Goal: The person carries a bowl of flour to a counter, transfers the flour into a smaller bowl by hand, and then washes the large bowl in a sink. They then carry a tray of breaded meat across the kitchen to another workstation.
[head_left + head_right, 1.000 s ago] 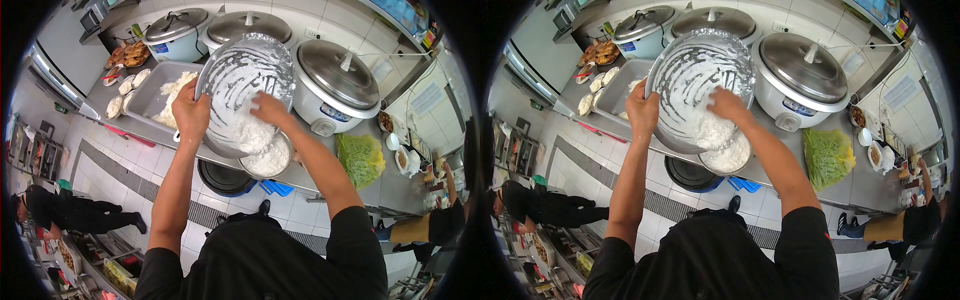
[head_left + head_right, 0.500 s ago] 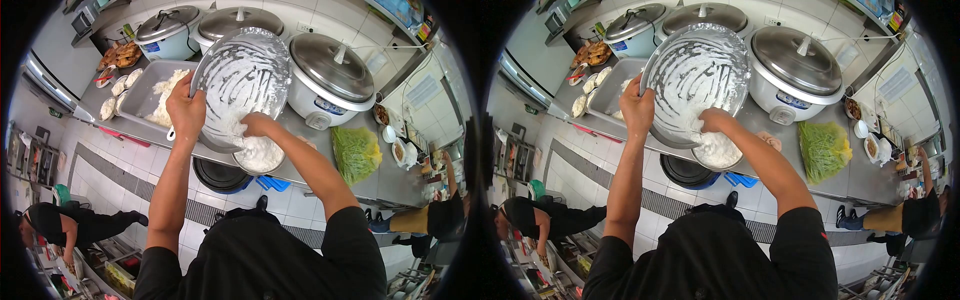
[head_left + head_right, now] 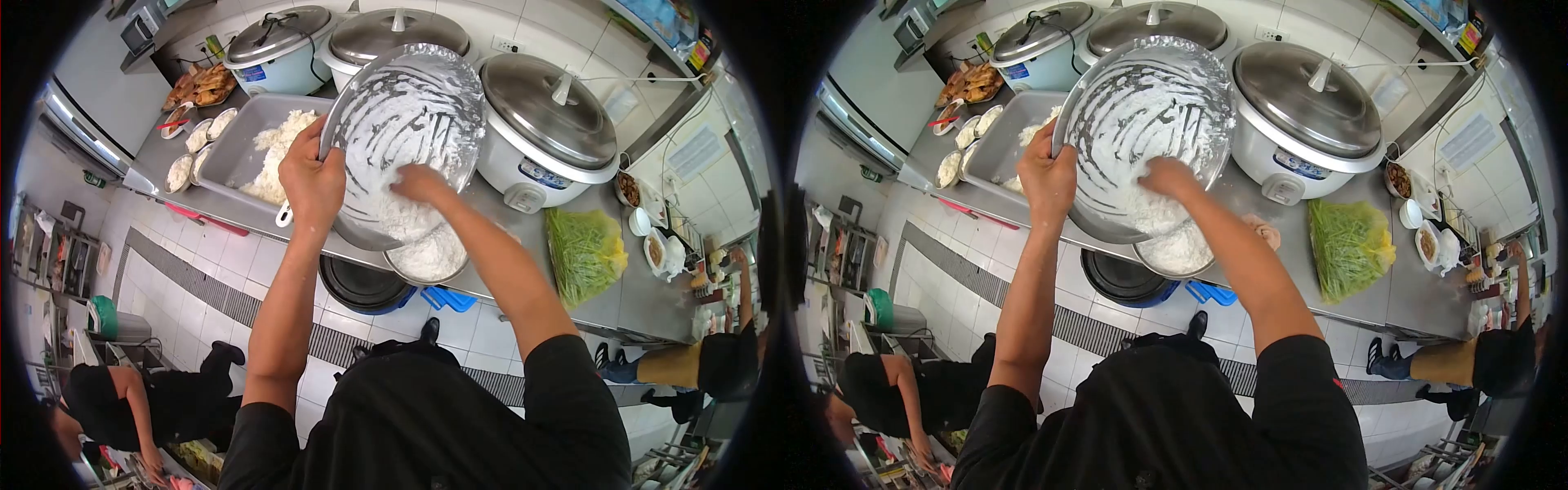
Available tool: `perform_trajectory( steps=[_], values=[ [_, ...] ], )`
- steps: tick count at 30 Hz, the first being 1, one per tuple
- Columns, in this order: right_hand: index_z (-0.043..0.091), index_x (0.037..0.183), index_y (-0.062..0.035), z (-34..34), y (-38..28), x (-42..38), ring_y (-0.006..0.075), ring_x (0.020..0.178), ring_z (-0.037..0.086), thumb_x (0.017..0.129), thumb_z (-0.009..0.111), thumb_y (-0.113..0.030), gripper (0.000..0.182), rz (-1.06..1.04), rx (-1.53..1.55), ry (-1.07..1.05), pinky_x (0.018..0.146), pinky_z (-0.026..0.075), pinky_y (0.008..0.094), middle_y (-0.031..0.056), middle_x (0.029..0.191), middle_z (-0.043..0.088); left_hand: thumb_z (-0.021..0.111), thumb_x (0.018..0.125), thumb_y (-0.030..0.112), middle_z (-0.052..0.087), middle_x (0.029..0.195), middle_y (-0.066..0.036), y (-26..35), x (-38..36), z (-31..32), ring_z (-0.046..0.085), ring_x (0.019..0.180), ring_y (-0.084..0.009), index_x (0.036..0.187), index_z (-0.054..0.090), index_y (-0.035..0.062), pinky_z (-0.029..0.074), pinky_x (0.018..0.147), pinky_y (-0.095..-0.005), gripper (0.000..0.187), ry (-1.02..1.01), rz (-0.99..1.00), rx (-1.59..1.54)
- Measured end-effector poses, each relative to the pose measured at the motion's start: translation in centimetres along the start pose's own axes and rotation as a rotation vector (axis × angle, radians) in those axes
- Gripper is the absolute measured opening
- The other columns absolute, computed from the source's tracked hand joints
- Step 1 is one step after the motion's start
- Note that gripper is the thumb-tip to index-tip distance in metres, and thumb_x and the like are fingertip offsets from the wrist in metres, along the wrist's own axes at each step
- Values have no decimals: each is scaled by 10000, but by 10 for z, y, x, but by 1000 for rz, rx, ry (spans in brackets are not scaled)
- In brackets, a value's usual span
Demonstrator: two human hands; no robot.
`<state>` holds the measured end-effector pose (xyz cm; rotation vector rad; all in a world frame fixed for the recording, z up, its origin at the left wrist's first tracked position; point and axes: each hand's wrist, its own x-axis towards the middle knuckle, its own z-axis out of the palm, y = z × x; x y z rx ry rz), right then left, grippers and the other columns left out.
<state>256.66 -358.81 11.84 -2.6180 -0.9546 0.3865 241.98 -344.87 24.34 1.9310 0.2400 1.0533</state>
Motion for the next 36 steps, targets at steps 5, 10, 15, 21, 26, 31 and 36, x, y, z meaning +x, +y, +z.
perform_trajectory(
  steps=[5, 10, 15, 21, 26, 31, 36],
  values=[
    [615, 1163, -99, -10, -31, -34, 302, 1063, 577, 764, 642, -355, 474, -94, -58, -235, 896, 458, 381, 167, 1120, 618, 526, 701, -8, 628, 1124, -182, 2, -2, 1, 638, 923, -266, 785, 656, -66, 472, 816, -319, 165, 35, 15, -13],
    [617, 1167, -109, -16, 6, -29, 300, 1042, 585, 730, 678, -292, 477, -225, -85, -343, 870, 470, 379, 155, 1108, 624, 522, 700, -8, 626, 1123, -188, 0, -4, 0, 636, 929, -263, 760, 649, -69, 471, 817, -316, 154, 27, 20, -7],
    [628, 1084, -31, -56, 24, -17, 334, 1030, 580, 779, 613, -268, 387, -15, -152, -50, 881, 466, 378, 184, 1104, 609, 521, 698, -6, 627, 1123, -183, 3, -4, -1, 636, 921, -255, 736, 643, -64, 471, 809, -311, 140, 31, 30, 1],
    [631, 1069, -27, 3, 8, -6, 343, 1030, 586, 766, 616, -283, 397, 121, -145, -147, 862, 474, 382, 200, 1086, 622, 528, 698, -2, 633, 1117, -166, -1, -5, -3, 647, 831, -242, 725, 638, -58, 483, 738, -301, 126, 29, 26, -3],
    [621, 1095, 8, -6, -5, -23, 339, 1014, 593, 743, 659, -281, 457, -197, 131, -298, 861, 469, 374, 203, 1067, 629, 533, 699, -2, 633, 1116, -168, -3, -7, -1, 649, 813, -240, 727, 636, -58, 486, 721, -304, 121, 46, 67, 0],
    [590, 1186, -70, 10, -10, -12, 329, 1030, 578, 786, 637, -343, 487, -237, 44, 35, 884, 457, 376, 175, 1113, 597, 528, 707, 2, 633, 1109, -171, -1, -9, 1, 635, 904, -243, 799, 655, -58, 467, 799, -302, 169, 40, 43, 4],
    [597, 1194, -125, -4, -22, -43, 303, 1066, 574, 757, 659, -320, 482, -122, -29, -242, 893, 462, 398, 160, 1138, 607, 537, 695, 1, 632, 1116, -167, -5, -9, 4, 648, 877, -258, 744, 644, -62, 480, 778, -307, 133, 83, 71, 12]
  ],
)
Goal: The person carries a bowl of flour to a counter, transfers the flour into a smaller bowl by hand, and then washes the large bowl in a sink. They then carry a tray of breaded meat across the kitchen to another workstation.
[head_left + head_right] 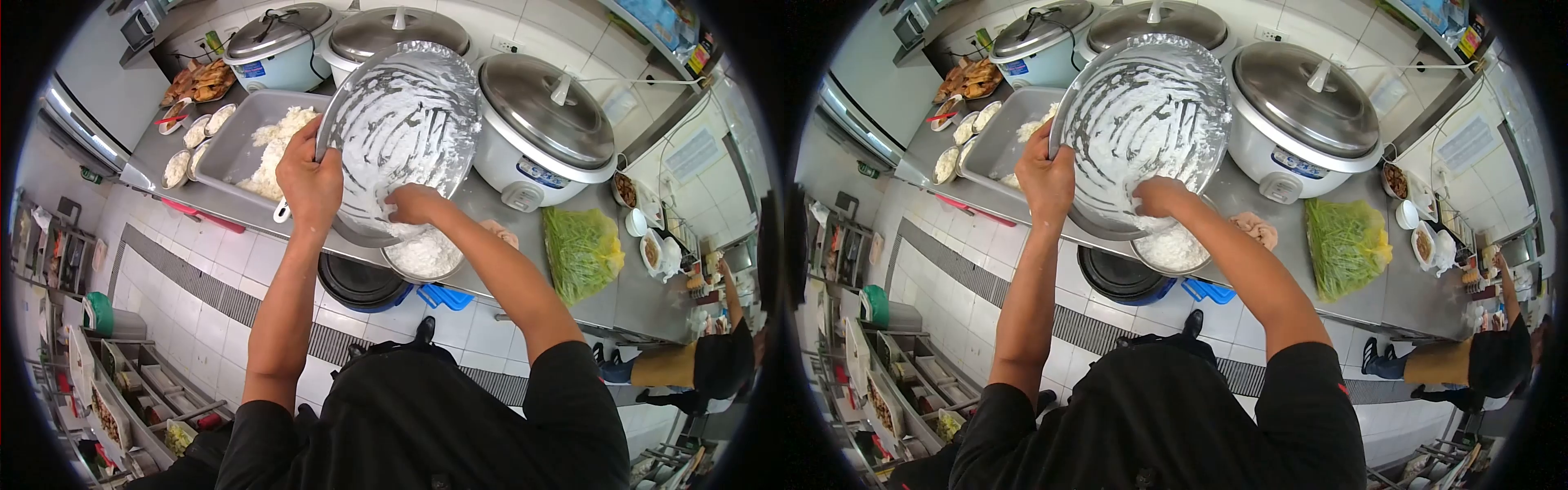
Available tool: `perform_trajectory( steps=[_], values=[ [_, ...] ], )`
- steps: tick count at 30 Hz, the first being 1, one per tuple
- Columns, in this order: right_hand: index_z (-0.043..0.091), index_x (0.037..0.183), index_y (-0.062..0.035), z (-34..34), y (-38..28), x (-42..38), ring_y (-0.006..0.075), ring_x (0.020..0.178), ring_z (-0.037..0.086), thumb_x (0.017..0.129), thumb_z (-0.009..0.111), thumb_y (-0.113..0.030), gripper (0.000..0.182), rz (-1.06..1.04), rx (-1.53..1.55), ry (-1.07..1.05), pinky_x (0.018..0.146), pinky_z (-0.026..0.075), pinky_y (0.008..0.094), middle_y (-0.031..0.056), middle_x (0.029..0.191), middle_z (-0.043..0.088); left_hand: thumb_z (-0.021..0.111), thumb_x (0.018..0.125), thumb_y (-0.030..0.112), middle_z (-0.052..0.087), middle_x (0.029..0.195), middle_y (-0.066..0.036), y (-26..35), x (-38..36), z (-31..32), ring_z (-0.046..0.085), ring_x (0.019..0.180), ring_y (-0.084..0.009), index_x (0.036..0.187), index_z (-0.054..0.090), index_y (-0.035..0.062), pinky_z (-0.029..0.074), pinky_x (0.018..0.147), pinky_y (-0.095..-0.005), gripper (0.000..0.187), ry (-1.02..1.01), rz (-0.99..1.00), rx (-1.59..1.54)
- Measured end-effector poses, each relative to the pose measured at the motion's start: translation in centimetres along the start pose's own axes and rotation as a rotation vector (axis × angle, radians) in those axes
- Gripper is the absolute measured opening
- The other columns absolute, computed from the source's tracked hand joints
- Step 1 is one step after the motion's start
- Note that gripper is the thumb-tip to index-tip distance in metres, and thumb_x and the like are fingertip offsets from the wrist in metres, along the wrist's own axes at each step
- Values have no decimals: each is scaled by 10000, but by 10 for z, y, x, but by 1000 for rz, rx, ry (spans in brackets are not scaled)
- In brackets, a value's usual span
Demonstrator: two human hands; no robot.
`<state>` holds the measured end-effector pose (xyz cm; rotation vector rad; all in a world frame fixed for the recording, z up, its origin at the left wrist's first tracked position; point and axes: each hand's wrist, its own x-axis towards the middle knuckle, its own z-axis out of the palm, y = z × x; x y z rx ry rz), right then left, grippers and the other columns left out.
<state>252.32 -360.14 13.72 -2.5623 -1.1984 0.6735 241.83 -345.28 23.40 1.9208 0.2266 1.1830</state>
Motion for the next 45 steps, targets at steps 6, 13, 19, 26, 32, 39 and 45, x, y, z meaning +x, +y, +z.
perform_trajectory(
  steps=[6, 13, 19, 26, 32, 39, 45],
  values=[
    [622, 1133, -72, -24, 37, -5, 323, 1030, 591, 743, 664, -197, 412, 45, -16, -20, 876, 473, 383, 177, 1082, 629, 539, 699, 4, 631, 1122, -162, 1, 0, -2, 645, 901, -267, 764, 657, -54, 480, 791, -313, 147, -20, -3, 5],
    [627, 990, -38, -112, 15, 21, 330, 1010, 554, 764, 656, -183, 270, -239, -242, 1119, 828, 475, 429, 150, 1101, 567, 544, 696, 11, 631, 1131, -146, 2, 3, -2, 641, 907, -265, 761, 658, -48, 480, 791, -316, 144, -42, -9, 21],
    [627, 1042, -83, -67, 45, 64, 322, 1014, 560, 743, 684, -256, 350, 52, -53, 933, 829, 478, 416, 130, 1066, 578, 547, 696, 6, 638, 1113, -142, 10, 3, -2, 644, 862, -257, 759, 655, -46, 482, 769, -311, 135, -57, -30, 21],
    [628, 1080, -83, 25, 29, 32, 314, 992, 589, 736, 679, -279, 399, -60, -90, 301, 842, 473, 399, 157, 1042, 621, 542, 705, -3, 639, 1093, -154, -2, 0, 2, 637, 892, -256, 774, 651, -51, 473, 788, -308, 138, 19, 6, -14],
    [643, 1010, -41, -32, 47, 19, 330, 965, 601, 774, 601, -237, 310, 97, -139, 452, 830, 480, 424, 155, 1038, 627, 529, 706, -1, 626, 1108, -174, 6, 1, -5, 633, 916, -261, 771, 652, -55, 468, 806, -310, 149, -9, 11, 14],
    [634, 1050, -43, 17, 17, 34, 348, 1009, 587, 789, 590, -286, 359, 187, -53, 186, 881, 466, 407, 182, 1080, 619, 526, 700, -5, 623, 1114, -177, -2, 0, -5, 633, 917, -263, 737, 638, -60, 468, 804, -307, 130, 16, 28, -38],
    [639, 1108, -55, -17, 13, 19, 331, 1001, 599, 741, 642, -237, 410, -132, -89, -171, 864, 471, 391, 186, 1067, 635, 532, 695, -14, 629, 1101, -178, -4, -2, -8, 638, 901, -266, 711, 629, -68, 473, 794, -314, 113, 13, 15, -2]
  ],
)
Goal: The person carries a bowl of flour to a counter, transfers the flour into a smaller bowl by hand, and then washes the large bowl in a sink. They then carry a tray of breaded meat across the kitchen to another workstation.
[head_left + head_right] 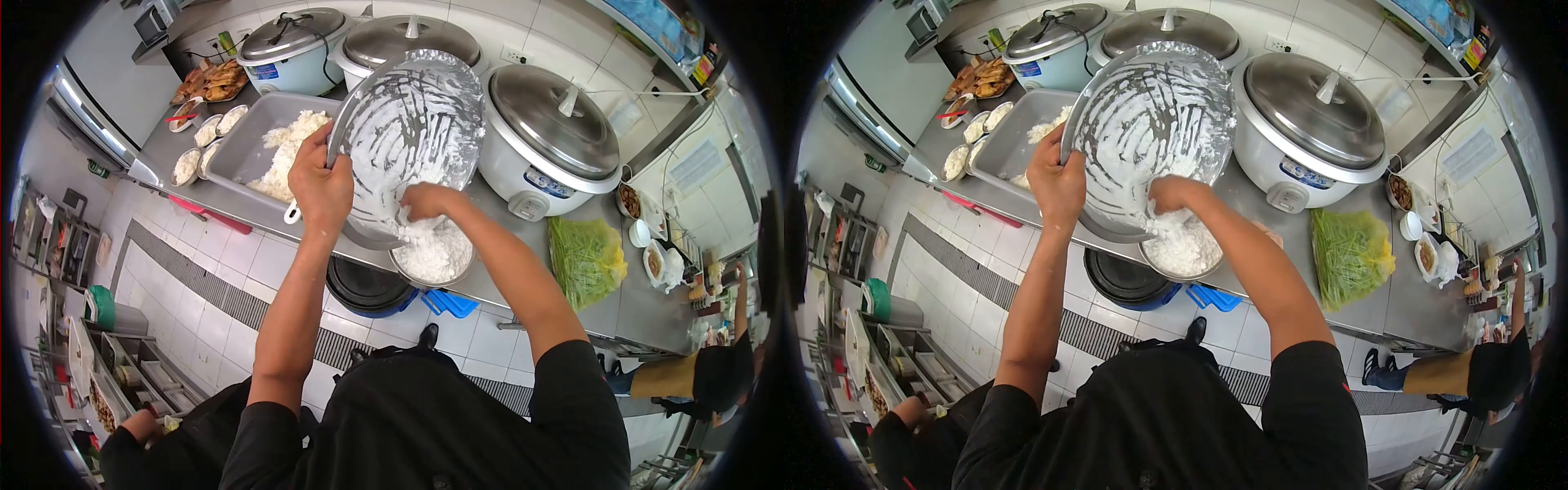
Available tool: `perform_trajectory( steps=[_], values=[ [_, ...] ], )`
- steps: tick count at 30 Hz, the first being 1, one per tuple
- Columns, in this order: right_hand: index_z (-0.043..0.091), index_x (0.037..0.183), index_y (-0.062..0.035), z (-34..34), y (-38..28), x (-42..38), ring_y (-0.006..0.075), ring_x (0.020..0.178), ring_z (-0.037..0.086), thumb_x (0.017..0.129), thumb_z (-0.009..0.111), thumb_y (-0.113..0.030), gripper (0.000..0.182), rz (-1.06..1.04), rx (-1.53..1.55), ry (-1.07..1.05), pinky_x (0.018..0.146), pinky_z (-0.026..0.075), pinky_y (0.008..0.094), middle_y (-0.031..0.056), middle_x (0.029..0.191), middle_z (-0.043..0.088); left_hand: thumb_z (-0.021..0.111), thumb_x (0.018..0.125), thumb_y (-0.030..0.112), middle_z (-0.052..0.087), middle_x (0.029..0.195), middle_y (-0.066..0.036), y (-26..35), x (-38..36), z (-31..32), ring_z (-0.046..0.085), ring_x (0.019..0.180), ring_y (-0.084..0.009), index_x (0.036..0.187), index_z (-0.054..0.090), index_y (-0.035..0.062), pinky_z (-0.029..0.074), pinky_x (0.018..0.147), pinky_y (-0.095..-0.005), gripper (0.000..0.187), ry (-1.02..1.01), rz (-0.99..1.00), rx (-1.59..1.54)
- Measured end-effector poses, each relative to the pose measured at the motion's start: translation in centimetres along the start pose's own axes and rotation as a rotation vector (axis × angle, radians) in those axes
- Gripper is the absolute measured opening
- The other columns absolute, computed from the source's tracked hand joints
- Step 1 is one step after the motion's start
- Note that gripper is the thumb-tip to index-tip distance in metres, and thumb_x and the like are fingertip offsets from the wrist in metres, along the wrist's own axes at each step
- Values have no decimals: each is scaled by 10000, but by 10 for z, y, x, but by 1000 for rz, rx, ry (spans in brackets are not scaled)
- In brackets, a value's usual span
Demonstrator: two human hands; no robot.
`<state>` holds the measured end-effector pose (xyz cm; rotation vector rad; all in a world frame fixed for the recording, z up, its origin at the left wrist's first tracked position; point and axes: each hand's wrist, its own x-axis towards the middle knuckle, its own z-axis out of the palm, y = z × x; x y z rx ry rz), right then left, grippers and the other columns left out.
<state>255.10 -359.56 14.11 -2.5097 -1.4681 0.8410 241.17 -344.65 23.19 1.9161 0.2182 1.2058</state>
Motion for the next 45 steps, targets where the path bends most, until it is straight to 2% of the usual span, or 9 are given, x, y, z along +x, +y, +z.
perform_trajectory(
  steps=[1, 4, 7, 15, 20, 24, 26, 32, 45],
  values=[
    [639, 1108, -55, -6, 0, 3, 331, 1001, 599, 741, 642, -237, 410, 1, -2, 2, 864, 471, 391, 186, 1067, 635, 533, 692, -15, 631, 1097, -177, -1, 0, 1, 639, 891, -266, 706, 626, -69, 475, 786, -315, 108, 3, 5, -2],
    [638, 1090, -31, -10, 1, 23, 330, 977, 604, 759, 654, -290, 420, 141, 88, 546, 856, 471, 382, 178, 1041, 643, 535, 689, -18, 633, 1090, -176, 2, 0, 1, 641, 874, -268, 696, 617, -71, 479, 769, -315, 98, 3, 7, -15],
    [634, 1099, -41, 10, -18, 33, 332, 978, 602, 766, 656, -332, 443, 48, 145, 654, 862, 468, 384, 174, 1036, 642, 535, 687, -18, 634, 1086, -177, 4, 3, 1, 643, 863, -268, 689, 611, -73, 480, 757, -313, 93, 5, 10, -36],
    [659, 1075, -114, 19, -1, -14, 316, 1004, 600, 747, 637, -250, 356, 62, -104, 122, 857, 479, 399, 143, 1073, 639, 533, 686, -21, 636, 1078, -176, -3, 3, 1, 641, 862, -257, 694, 617, -69, 478, 752, -311, 97, 23, 6, -45],
    [657, 952, -26, 12, 29, -19, 317, 983, 601, 778, 553, -150, 237, 323, -108, 491, 836, 485, 405, 178, 1018, 616, 525, 687, -22, 634, 1080, -177, 2, 3, 0, 639, 863, -262, 697, 623, -64, 475, 767, -313, 107, 3, -10, -47],
    [640, 1045, -42, 26, 18, 1, 322, 998, 596, 764, 645, -233, 340, 406, -52, 411, 864, 474, 402, 174, 1061, 622, 522, 686, -22, 633, 1085, -176, 5, 6, -1, 639, 868, -263, 699, 625, -64, 475, 775, -314, 111, -7, 21, -4],
    [645, 1049, -33, 35, 8, -1, 334, 979, 602, 737, 655, -199, 354, 189, 49, 322, 847, 478, 392, 193, 1024, 636, 521, 685, -18, 632, 1085, -178, 5, 5, 0, 639, 879, -266, 696, 619, -66, 474, 784, -316, 110, 13, 23, -19],
    [652, 1037, -21, 22, 9, -28, 339, 933, 617, 655, 691, -161, 408, 66, 92, 69, 813, 483, 385, 211, 969, 646, 519, 689, -9, 634, 1082, -173, 6, 2, -5, 635, 910, -269, 728, 642, -55, 469, 805, -314, 137, 26, 0, 27],
    [646, 1004, -2, 53, 82, -76, 340, 940, 608, 638, 717, -183, 414, 281, 184, 260, 823, 475, 386, 213, 1009, 637, 542, 736, 36, 640, 1077, -131, 32, -11, 11, 619, 946, -253, 832, 689, -16, 459, 819, -323, 183, 135, -43, 93]
  ],
)
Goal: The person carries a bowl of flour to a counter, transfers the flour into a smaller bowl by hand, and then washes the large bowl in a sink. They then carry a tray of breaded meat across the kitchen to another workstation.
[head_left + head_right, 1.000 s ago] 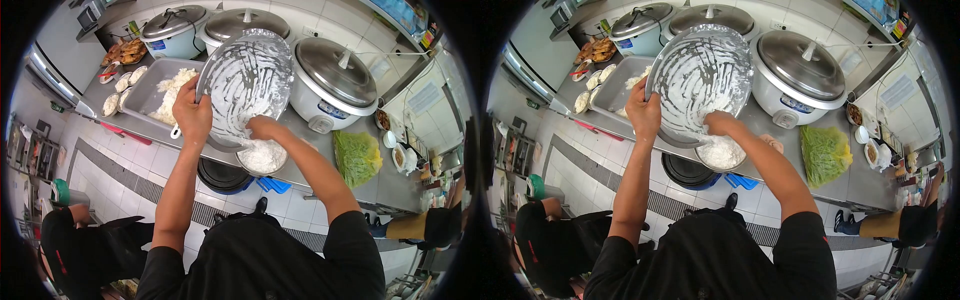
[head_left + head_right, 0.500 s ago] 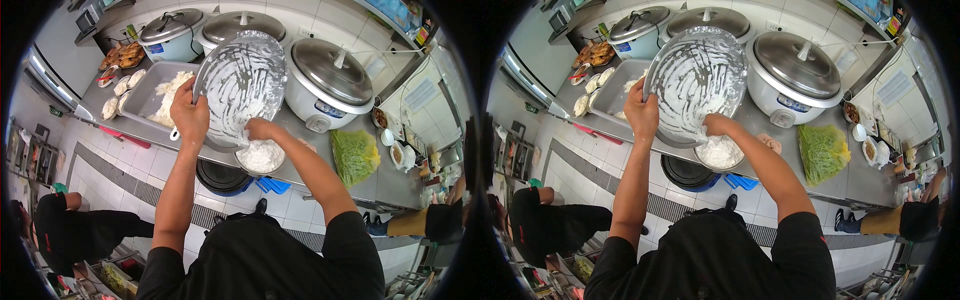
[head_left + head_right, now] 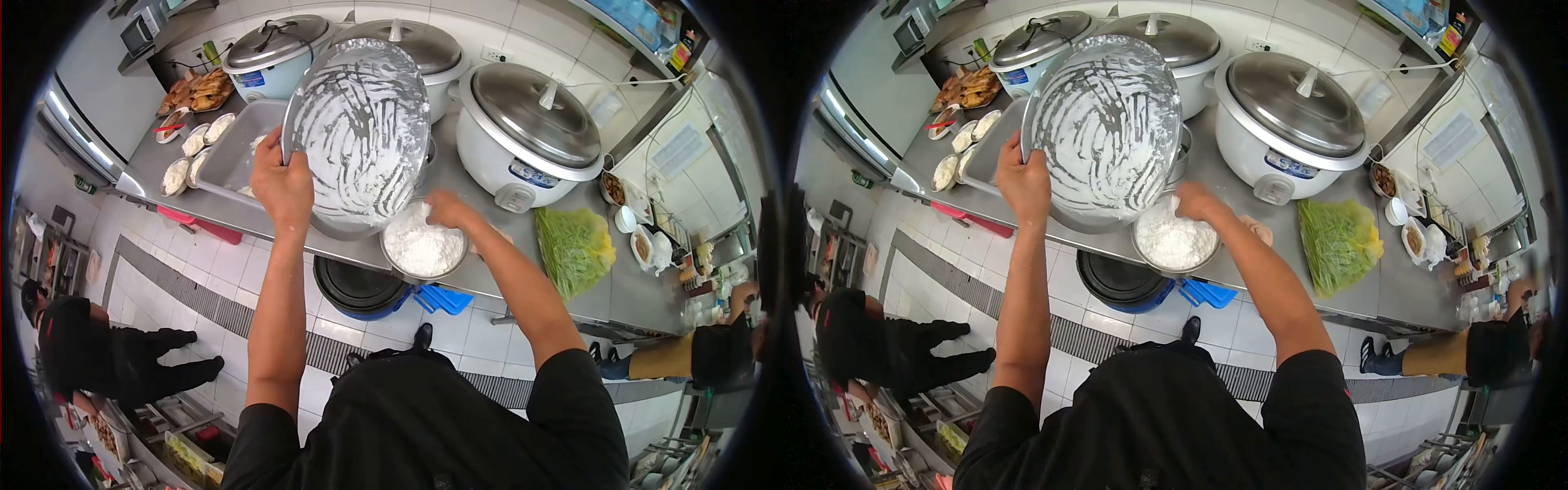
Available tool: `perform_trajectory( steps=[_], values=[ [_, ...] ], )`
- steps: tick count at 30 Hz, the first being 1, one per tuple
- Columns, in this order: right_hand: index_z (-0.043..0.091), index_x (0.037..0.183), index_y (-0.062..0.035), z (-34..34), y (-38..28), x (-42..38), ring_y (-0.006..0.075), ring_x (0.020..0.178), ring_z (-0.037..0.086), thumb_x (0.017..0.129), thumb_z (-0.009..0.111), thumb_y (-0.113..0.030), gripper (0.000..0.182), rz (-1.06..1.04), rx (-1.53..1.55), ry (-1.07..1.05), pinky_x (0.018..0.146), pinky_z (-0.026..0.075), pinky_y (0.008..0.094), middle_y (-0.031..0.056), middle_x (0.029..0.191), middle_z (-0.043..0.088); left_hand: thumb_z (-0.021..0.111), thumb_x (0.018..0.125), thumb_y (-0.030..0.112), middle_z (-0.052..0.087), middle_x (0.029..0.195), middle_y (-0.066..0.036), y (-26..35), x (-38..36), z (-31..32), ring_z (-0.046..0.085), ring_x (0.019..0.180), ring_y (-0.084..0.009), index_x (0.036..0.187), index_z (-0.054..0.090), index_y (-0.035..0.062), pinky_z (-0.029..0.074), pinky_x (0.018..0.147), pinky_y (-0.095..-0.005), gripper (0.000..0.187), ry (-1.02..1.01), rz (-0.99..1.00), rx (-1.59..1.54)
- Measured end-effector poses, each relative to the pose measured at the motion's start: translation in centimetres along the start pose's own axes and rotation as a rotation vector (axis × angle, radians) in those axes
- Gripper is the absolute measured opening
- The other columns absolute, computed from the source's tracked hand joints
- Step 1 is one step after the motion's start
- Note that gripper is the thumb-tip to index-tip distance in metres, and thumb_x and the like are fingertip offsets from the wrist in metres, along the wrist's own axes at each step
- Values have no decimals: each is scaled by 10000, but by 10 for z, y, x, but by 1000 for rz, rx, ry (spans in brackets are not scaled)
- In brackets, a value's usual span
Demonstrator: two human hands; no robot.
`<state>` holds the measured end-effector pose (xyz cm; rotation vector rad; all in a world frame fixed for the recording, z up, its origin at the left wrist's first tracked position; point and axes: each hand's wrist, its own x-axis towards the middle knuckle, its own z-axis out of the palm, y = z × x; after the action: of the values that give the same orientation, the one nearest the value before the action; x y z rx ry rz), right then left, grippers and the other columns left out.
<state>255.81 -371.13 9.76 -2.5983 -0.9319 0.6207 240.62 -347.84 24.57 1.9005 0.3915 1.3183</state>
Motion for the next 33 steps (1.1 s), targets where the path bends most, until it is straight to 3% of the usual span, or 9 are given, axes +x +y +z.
perform_trajectory(
  steps=[4, 7, 9, 12, 15, 21, 28, 30, 33],
  values=[
    [686, 952, -45, 3, 3, -1, 321, 874, 635, 652, 699, -149, 318, -32, 47, 38, 786, 495, 376, 196, 950, 657, 549, 742, 46, 635, 1081, -132, -2, 5, -8, 599, 983, -266, 833, 691, -16, 442, 849, -336, 180, 0, -42, -15],
    [623, 1057, 6, -2, 6, -4, 327, 893, 617, 650, 711, -192, 460, 73, 125, -60, 796, 481, 366, 209, 990, 642, 555, 740, 54, 631, 1075, -142, -10, 10, -18, 594, 977, -270, 829, 692, -20, 438, 852, -338, 179, -3, -73, -26],
    [607, 1050, 34, -10, -2, -10, 276, 811, 628, 682, 694, -199, 444, 99, 167, 317, 736, 485, 344, 168, 922, 662, 559, 737, 58, 629, 1075, -149, -16, 15, -20, 592, 972, -268, 826, 690, -25, 437, 849, -335, 179, 9, -87, -26],
    [609, 1049, 35, -58, -31, 9, 224, 760, 622, 717, 672, -182, 401, 130, 638, 269, 707, 481, 324, 130, 880, 666, 552, 728, 51, 617, 1087, -169, -32, 24, -22, 593, 963, -260, 823, 682, -47, 435, 846, -328, 189, -18, -176, -111],
    [624, 1048, 8, -57, -58, 57, 199, 767, 613, 736, 656, -141, 347, 14, 704, 424, 703, 480, 320, 121, 867, 659, 521, 719, 28, 632, 1018, -160, -50, 21, -16, 611, 884, -221, 854, 666, -68, 439, 813, -291, 220, -54, -322, -159],
    [640, 1057, -9, -52, -113, 67, 269, 866, 635, 635, 721, -221, 479, 193, 163, 252, 778, 493, 331, 167, 1017, 648, 479, 711, -12, 634, 749, -78, -57, -24, -4, 536, 636, -122, 863, 639, -68, 425, 611, -257, 229, -172, -663, -510],
    [633, 1032, 14, -43, -94, 17, 286, 888, 637, 648, 703, -192, 442, 253, 61, 297, 787, 495, 329, 186, 933, 664, 487, 722, -10, 632, 757, -63, -37, -56, -3, 531, 637, -111, 858, 636, -66, 421, 606, -255, 209, -302, -804, -665],
    [636, 1036, 10, -36, -77, -7, 290, 882, 638, 664, 699, -185, 425, 332, 243, 566, 786, 492, 326, 187, 939, 665, 491, 720, -12, 629, 750, -57, -23, -60, -6, 523, 631, -105, 853, 636, -64, 416, 598, -253, 203, -346, -784, -699],
    [622, 1044, 6, -31, -53, -47, 370, 1031, 571, 679, 679, -284, 471, 229, 326, 422, 888, 453, 391, 241, 1119, 588, 498, 715, -15, 625, 737, -46, -12, -70, -1, 509, 615, -92, 842, 636, -59, 403, 577, -246, 192, -414, -758, -756]
  ],
)
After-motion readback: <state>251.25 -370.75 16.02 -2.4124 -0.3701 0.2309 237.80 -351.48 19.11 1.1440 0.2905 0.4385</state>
